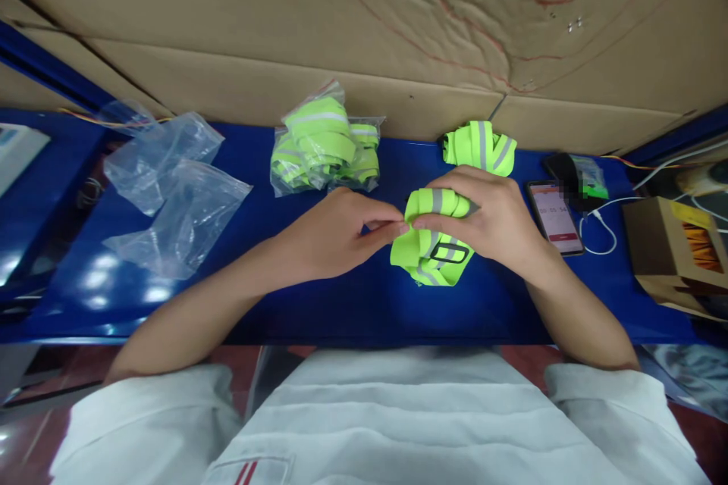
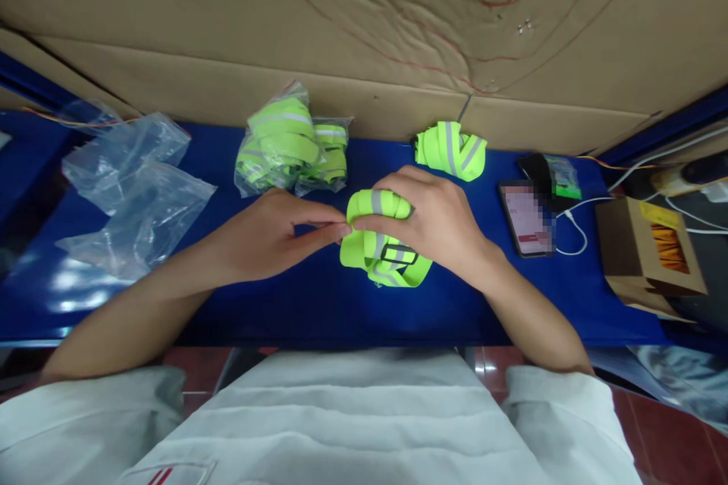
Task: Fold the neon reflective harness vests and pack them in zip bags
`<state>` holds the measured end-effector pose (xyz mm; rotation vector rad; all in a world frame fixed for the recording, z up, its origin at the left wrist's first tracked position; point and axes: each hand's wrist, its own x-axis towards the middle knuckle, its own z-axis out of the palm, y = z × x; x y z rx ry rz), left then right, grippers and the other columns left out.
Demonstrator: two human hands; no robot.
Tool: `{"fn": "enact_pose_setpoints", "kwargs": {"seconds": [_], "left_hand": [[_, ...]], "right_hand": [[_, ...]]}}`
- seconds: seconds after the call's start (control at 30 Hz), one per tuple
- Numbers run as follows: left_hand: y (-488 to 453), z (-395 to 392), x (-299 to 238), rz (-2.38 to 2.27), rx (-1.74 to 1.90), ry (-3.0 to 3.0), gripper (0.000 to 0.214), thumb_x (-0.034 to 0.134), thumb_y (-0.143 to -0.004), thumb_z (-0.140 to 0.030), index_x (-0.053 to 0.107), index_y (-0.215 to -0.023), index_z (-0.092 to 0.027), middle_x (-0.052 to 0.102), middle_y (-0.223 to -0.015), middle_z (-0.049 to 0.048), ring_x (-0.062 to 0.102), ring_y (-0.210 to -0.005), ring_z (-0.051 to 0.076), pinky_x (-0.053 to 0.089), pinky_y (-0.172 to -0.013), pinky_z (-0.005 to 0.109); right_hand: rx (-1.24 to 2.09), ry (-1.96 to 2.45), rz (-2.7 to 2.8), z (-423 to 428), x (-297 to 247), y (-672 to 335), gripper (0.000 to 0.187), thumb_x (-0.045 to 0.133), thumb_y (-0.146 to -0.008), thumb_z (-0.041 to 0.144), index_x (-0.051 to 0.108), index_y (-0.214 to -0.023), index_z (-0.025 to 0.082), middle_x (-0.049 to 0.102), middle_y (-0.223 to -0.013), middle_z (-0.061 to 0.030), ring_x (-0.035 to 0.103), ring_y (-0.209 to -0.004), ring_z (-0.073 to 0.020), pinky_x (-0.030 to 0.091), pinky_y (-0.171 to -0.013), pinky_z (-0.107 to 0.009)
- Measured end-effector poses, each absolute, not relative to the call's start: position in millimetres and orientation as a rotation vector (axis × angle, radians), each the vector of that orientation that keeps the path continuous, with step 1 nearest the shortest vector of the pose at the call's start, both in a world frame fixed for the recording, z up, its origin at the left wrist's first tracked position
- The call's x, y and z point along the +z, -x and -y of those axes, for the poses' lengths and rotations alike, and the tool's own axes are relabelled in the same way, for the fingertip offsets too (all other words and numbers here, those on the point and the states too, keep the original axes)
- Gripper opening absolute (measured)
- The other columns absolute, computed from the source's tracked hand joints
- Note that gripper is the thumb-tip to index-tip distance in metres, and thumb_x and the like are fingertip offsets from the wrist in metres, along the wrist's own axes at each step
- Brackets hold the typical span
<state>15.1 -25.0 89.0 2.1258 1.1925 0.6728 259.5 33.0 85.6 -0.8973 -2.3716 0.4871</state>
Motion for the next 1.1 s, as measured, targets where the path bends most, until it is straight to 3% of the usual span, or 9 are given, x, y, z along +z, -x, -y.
{"fn": "enact_pose_setpoints", "kwargs": {"seconds": [0.13, 0.3, 0.4, 0.53, 0.63, 0.73, 0.93, 1.1], "left_hand": [[-20, 26, 81, -1.249, 0.825, -2.076, 0.034, 0.058, -0.103, -0.040, 0.075, -0.084, -0.018, 0.068, -0.068, -0.0025, 0.056, -0.059, 0.010, 0.038, -0.058, 0.022], [-26, 29, 80, -1.259, 0.920, -2.117, 0.030, 0.061, -0.102, -0.035, 0.073, -0.082, -0.017, 0.064, -0.065, -0.0038, 0.051, -0.056, 0.007, 0.035, -0.057, 0.021], [-25, 28, 82, -1.252, 0.852, -2.123, 0.032, 0.057, -0.104, -0.035, 0.070, -0.080, -0.017, 0.064, -0.065, -0.0036, 0.052, -0.056, 0.008, 0.034, -0.056, 0.022], [-20, 19, 79, -1.175, 0.844, -1.865, 0.045, 0.049, -0.108, -0.049, 0.068, -0.084, -0.017, 0.070, -0.076, 0.0006, 0.065, -0.069, 0.011, 0.047, -0.066, 0.022], [-23, 12, 70, -1.170, 0.929, -1.637, 0.046, 0.077, -0.089, -0.059, 0.067, -0.104, -0.017, 0.073, -0.099, 0.0050, 0.070, -0.088, 0.017, 0.055, -0.073, 0.024], [-34, 11, 58, -1.004, 0.822, -1.392, 0.077, 0.099, -0.063, -0.048, 0.062, -0.123, -0.017, 0.071, -0.123, 0.0098, 0.071, -0.112, 0.025, 0.059, -0.087, 0.030], [-56, 19, 33, -0.837, 0.591, -1.103, 0.068, 0.099, -0.065, -0.037, 0.071, -0.124, -0.015, 0.076, -0.123, 0.0129, 0.072, -0.117, 0.031, 0.060, -0.099, 0.043], [-65, 25, 21, -0.792, 0.694, -1.008, 0.062, 0.099, -0.066, -0.032, 0.074, -0.120, -0.015, 0.078, -0.119, 0.0098, 0.073, -0.113, 0.026, 0.059, -0.101, 0.038]], "right_hand": [[0.567, 0.865, 2.314, -32, 89, -260, 0.035, 0.083, -0.089, 0.051, 0.075, -0.106, 0.022, 0.078, -0.105, -0.0059, 0.074, -0.094, -0.0240, 0.056, -0.086, -0.035], [0.647, 0.884, 2.379, -29, 87, -259, 0.044, 0.080, -0.090, 0.057, 0.074, -0.116, 0.023, 0.078, -0.118, -0.0056, 0.075, -0.105, -0.0260, 0.055, -0.091, -0.035], [0.653, 0.931, 2.389, -29, 85, -258, 0.041, 0.079, -0.091, 0.058, 0.076, -0.109, 0.022, 0.080, -0.103, -0.0034, 0.075, -0.092, -0.0235, 0.053, -0.081, -0.033], [0.575, 1.004, 2.241, -31, 87, -259, 0.038, 0.080, -0.090, 0.056, 0.079, -0.098, 0.020, 0.078, -0.087, -0.0013, 0.071, -0.075, -0.0185, 0.051, -0.070, -0.029], [0.538, 0.991, 2.142, -30, 89, -259, 0.036, 0.083, -0.088, 0.053, 0.080, -0.101, 0.020, 0.080, -0.092, -0.0016, 0.072, -0.077, -0.0181, 0.054, -0.073, -0.028], [0.586, 0.871, 2.119, -26, 88, -256, 0.034, 0.084, -0.088, 0.051, 0.081, -0.104, 0.020, 0.081, -0.096, -0.0021, 0.075, -0.082, -0.0191, 0.057, -0.077, -0.028], [0.707, 0.845, 2.053, -21, 82, -250, 0.033, 0.086, -0.086, 0.047, 0.081, -0.105, 0.021, 0.081, -0.098, -0.0022, 0.076, -0.085, -0.0201, 0.059, -0.078, -0.029], [0.691, 0.919, 1.984, -22, 77, -247, 0.035, 0.085, -0.087, 0.049, 0.080, -0.108, 0.021, 0.081, -0.098, -0.0008, 0.075, -0.085, -0.0196, 0.059, -0.079, -0.030]]}}
